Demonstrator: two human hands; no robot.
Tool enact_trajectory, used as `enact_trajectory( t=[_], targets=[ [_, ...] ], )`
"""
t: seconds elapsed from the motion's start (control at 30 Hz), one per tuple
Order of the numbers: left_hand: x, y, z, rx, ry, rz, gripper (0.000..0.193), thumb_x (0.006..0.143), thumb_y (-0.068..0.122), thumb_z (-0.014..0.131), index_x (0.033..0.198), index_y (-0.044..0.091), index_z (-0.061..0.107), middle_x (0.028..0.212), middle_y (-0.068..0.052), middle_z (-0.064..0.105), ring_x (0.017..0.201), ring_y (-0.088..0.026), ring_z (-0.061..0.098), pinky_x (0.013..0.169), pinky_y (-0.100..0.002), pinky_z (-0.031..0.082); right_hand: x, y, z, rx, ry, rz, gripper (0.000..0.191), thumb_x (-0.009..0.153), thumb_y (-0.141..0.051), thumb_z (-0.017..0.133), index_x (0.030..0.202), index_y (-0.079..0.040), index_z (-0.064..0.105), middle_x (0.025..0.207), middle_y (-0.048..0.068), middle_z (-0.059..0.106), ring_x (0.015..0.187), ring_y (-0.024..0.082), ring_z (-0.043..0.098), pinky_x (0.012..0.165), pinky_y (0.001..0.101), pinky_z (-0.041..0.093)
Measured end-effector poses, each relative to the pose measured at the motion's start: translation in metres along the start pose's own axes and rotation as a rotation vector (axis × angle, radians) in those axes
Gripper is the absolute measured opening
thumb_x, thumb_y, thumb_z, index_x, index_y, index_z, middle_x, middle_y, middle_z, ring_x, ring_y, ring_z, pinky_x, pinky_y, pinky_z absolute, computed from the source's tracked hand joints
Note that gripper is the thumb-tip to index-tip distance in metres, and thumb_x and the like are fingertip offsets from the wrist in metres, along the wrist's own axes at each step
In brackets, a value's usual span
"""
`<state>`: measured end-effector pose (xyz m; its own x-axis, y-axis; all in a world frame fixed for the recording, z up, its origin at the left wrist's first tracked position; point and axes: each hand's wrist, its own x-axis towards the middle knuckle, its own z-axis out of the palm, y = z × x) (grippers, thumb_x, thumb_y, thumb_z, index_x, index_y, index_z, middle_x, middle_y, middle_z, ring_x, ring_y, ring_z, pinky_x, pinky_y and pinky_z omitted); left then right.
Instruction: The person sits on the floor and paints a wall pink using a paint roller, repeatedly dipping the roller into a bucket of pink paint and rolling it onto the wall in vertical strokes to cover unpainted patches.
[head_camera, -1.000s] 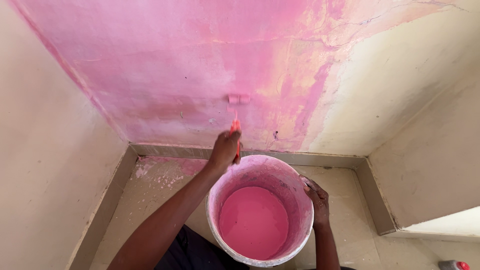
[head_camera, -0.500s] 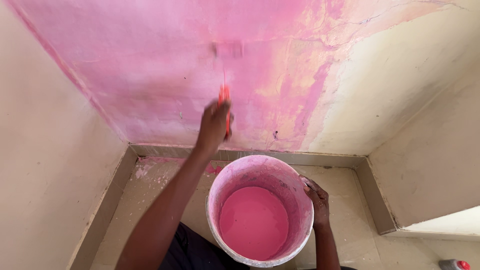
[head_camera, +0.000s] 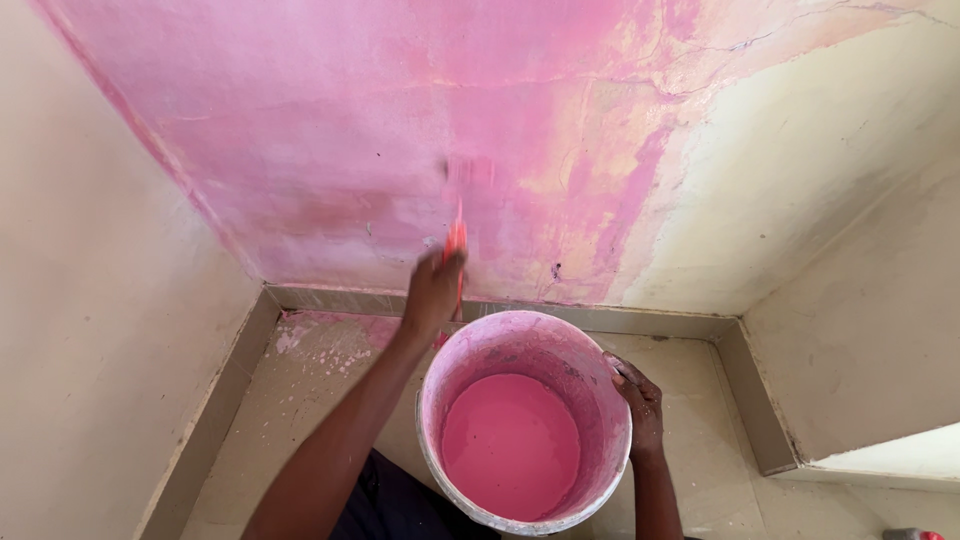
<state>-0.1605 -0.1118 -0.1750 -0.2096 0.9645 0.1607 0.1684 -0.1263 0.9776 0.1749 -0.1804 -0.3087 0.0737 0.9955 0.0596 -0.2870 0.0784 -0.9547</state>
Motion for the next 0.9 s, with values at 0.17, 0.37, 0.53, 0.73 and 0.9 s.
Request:
enact_trajectory(
  t=[0.17,0.37,0.53,0.73,0.9],
  targets=[
    [0.048,0.121,-0.011,-0.294,-0.043,0.245,0.031,0.103,0.036,0.059,0.086,0.011,0.053,0.062,0.002,0.051,0.04,-0.008,0.046,0.032,-0.028,0.038,-0.001,-0.002,0.003,0.007,-0.002,0.014,0.036,0.095,-0.012,0.061,0.126,0.004,0.07,0.109,0.014,0.076,0.096,0.02,0.069,0.088,0.034,0.055],
    [0.091,0.215,-0.021,-0.307,-0.046,0.435,0.034,0.104,0.041,0.053,0.088,0.012,0.054,0.061,0.002,0.051,0.035,-0.009,0.046,0.029,-0.028,0.035,-0.002,-0.004,0.005,0.032,0.006,0.022,0.035,0.096,-0.011,0.06,0.125,0.005,0.07,0.108,0.014,0.076,0.094,0.021,0.07,0.085,0.0341,0.056],
    [0.071,0.141,-0.014,-0.337,-0.048,0.384,0.038,0.103,0.043,0.059,0.083,0.013,0.05,0.06,0.002,0.047,0.038,-0.008,0.043,0.032,-0.028,0.036,0.0,-0.001,0.004,0.046,-0.003,0.014,0.035,0.095,-0.011,0.061,0.124,0.005,0.071,0.108,0.014,0.076,0.095,0.021,0.069,0.086,0.0348,0.055],
    [-0.006,-0.019,0.001,-0.243,0.027,-0.104,0.039,0.101,0.043,0.056,0.083,0.009,0.053,0.057,0.0,0.051,0.033,-0.01,0.045,0.029,-0.03,0.033,0.0,0.0,0.004,0.02,-0.006,-0.008,0.035,0.094,-0.012,0.062,0.124,0.005,0.07,0.111,0.013,0.075,0.1,0.02,0.069,0.09,0.0341,0.054],
    [-0.013,-0.056,0.007,-0.407,-0.026,-0.293,0.034,0.101,0.037,0.055,0.088,0.007,0.06,0.055,-0.003,0.052,0.03,-0.013,0.041,0.028,-0.029,0.031,-0.002,-0.003,0.004,0.019,0.001,0.01,0.037,0.095,-0.013,0.062,0.125,0.005,0.071,0.11,0.015,0.075,0.099,0.022,0.068,0.09,0.0347,0.054]
  ],
)
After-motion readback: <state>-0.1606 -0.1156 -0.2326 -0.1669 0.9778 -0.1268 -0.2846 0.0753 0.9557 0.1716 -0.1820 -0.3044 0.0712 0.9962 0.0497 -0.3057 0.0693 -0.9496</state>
